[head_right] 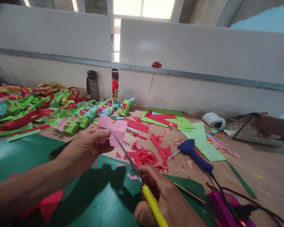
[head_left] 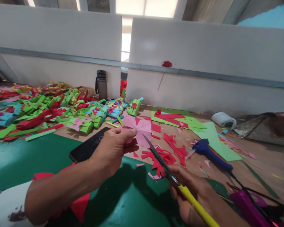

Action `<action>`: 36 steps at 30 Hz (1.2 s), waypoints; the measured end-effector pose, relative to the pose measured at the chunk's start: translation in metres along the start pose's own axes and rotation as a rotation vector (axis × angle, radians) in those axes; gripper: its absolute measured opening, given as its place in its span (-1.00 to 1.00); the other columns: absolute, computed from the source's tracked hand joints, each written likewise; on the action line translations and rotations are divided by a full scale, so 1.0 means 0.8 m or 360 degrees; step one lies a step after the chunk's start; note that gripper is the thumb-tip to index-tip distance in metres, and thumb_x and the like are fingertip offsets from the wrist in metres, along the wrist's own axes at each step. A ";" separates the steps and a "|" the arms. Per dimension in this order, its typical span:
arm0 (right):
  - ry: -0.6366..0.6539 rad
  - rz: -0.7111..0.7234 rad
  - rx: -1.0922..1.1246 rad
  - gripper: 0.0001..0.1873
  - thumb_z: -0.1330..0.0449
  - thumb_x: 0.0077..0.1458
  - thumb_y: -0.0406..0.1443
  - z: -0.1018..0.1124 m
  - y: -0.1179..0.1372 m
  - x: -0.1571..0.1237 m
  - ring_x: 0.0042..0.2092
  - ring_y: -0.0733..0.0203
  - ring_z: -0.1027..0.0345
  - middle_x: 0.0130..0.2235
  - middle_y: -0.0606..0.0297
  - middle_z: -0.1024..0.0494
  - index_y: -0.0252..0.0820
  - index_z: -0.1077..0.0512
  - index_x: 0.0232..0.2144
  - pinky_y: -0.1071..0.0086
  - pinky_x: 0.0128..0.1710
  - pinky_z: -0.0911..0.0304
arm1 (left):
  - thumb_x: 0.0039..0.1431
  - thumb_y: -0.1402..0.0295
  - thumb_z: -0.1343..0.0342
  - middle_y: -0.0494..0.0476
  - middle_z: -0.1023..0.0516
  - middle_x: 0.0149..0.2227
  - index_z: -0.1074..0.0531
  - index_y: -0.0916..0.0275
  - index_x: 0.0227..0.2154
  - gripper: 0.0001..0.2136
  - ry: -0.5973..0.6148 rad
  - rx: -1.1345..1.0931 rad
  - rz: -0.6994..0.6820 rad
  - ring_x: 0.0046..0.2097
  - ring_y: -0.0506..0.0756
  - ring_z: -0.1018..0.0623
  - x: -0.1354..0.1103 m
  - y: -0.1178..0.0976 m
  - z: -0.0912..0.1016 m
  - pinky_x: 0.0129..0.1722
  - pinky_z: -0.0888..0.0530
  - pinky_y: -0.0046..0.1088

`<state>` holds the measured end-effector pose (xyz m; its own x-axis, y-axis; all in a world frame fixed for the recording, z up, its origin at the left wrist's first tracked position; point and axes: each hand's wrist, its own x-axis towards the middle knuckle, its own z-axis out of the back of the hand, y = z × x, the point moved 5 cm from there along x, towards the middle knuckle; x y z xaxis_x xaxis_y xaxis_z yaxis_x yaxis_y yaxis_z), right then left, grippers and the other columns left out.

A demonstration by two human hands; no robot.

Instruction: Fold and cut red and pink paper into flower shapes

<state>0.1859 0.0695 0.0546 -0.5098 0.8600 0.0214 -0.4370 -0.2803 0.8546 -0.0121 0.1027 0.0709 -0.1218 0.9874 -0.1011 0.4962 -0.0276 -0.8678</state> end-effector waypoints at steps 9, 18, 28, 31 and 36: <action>0.0023 -0.0100 -0.0026 -0.72 -0.20 -0.11 -0.18 -0.011 -0.021 -0.001 -0.42 0.18 -0.30 -0.46 0.34 -0.36 -0.07 -0.40 -0.27 0.44 -0.47 -0.30 | -0.10 0.42 -0.25 -0.06 -0.34 -0.59 -0.35 0.29 -0.64 -0.82 0.0025 0.0090 0.0035 -0.49 -0.04 -0.42 0.001 0.004 0.001 -0.46 -0.48 -0.51; 0.0079 -0.0199 0.0158 -0.59 -0.24 -0.14 0.00 -0.009 -0.006 -0.001 -0.46 0.25 -0.24 -0.44 0.37 -0.37 -0.05 -0.39 -0.25 0.47 -0.50 -0.25 | -0.08 0.40 -0.23 -0.02 -0.36 -0.54 -0.36 0.31 -0.60 -0.84 0.0037 0.0140 0.0056 -0.46 -0.02 -0.44 0.000 0.005 0.002 -0.43 -0.47 -0.51; 0.0074 -0.0127 0.0135 -0.53 -0.21 -0.13 0.10 -0.008 -0.019 0.000 -0.49 0.23 -0.30 -0.47 0.34 -0.41 -0.04 -0.43 -0.24 0.48 -0.53 -0.28 | -0.10 0.40 -0.25 -0.06 -0.31 -0.58 -0.34 0.30 -0.64 -0.81 0.0035 0.0089 0.0052 -0.50 -0.05 -0.41 0.000 0.005 0.000 -0.45 -0.46 -0.51; 0.0068 -0.0097 0.0100 -0.53 -0.17 -0.10 0.12 -0.009 -0.020 0.001 -0.52 0.24 -0.28 -0.51 0.36 -0.36 -0.04 -0.43 -0.27 0.48 -0.55 -0.27 | -0.12 0.41 -0.26 -0.11 -0.26 -0.64 -0.27 0.28 -0.71 -0.74 0.0044 0.0055 0.0045 -0.54 -0.07 -0.38 0.000 0.005 -0.002 -0.47 -0.45 -0.52; 0.0129 -0.0052 0.0147 -0.48 -0.13 -0.08 0.15 -0.011 -0.014 0.001 -0.53 0.25 -0.23 -0.54 0.37 -0.32 -0.06 -0.42 -0.23 0.47 -0.55 -0.25 | -0.15 0.40 -0.27 -0.09 -0.30 -0.63 -0.28 0.28 -0.70 -0.75 0.0023 0.0047 0.0062 -0.53 -0.05 -0.41 -0.001 0.006 -0.002 -0.48 -0.44 -0.52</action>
<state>0.1835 0.0698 0.0408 -0.5562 0.8298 -0.0457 -0.3859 -0.2092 0.8985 -0.0081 0.1021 0.0674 -0.0905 0.9876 -0.1283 0.4747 -0.0705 -0.8773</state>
